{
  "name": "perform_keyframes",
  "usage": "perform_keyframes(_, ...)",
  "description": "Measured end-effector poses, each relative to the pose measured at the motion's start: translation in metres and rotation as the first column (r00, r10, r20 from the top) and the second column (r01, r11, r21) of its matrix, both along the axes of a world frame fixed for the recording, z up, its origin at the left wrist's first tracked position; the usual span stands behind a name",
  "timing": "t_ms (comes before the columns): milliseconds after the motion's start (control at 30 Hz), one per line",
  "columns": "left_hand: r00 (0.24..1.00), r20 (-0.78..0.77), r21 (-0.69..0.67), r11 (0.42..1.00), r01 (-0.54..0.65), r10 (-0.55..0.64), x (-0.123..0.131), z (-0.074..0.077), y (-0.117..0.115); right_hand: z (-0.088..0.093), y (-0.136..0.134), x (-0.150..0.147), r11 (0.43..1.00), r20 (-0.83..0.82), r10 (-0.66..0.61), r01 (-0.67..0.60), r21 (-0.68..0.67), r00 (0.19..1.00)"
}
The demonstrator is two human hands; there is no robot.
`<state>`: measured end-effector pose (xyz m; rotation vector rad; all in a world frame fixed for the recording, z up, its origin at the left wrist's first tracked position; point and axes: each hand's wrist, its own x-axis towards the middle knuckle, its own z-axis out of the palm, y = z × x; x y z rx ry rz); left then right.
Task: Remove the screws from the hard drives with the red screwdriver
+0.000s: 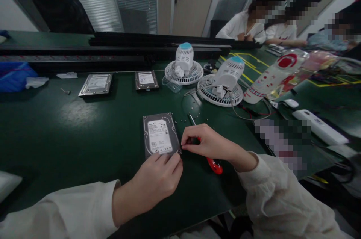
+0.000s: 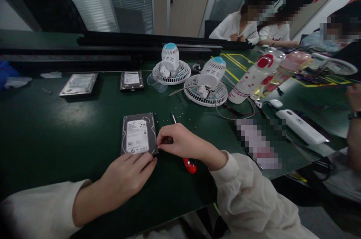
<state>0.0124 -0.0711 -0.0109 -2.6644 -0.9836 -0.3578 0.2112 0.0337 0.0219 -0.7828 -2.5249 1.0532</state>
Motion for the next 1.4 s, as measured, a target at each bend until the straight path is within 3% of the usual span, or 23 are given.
perform_keyframes(400, 1.0, -0.018, -0.038, 0.999, 0.009, -0.009, 0.001, -0.01, -0.006, -0.005, -0.001, -0.005, 0.987, 0.067, 0.083, -0.073, -0.145, 0.994)
perform_keyframes(733, 1.0, -0.01, -0.053, 0.998, -0.015, 0.015, 0.001, -0.015, -0.005, -0.008, -0.003, -0.007, 0.981, 0.085, 0.018, -0.001, -0.193, 0.996)
perform_keyframes(1400, 0.999, -0.022, -0.089, 0.996, -0.032, 0.03, 0.001, -0.014, -0.005, -0.007, 0.001, -0.003, 0.964, 0.066, 0.042, -0.023, -0.266, 0.997)
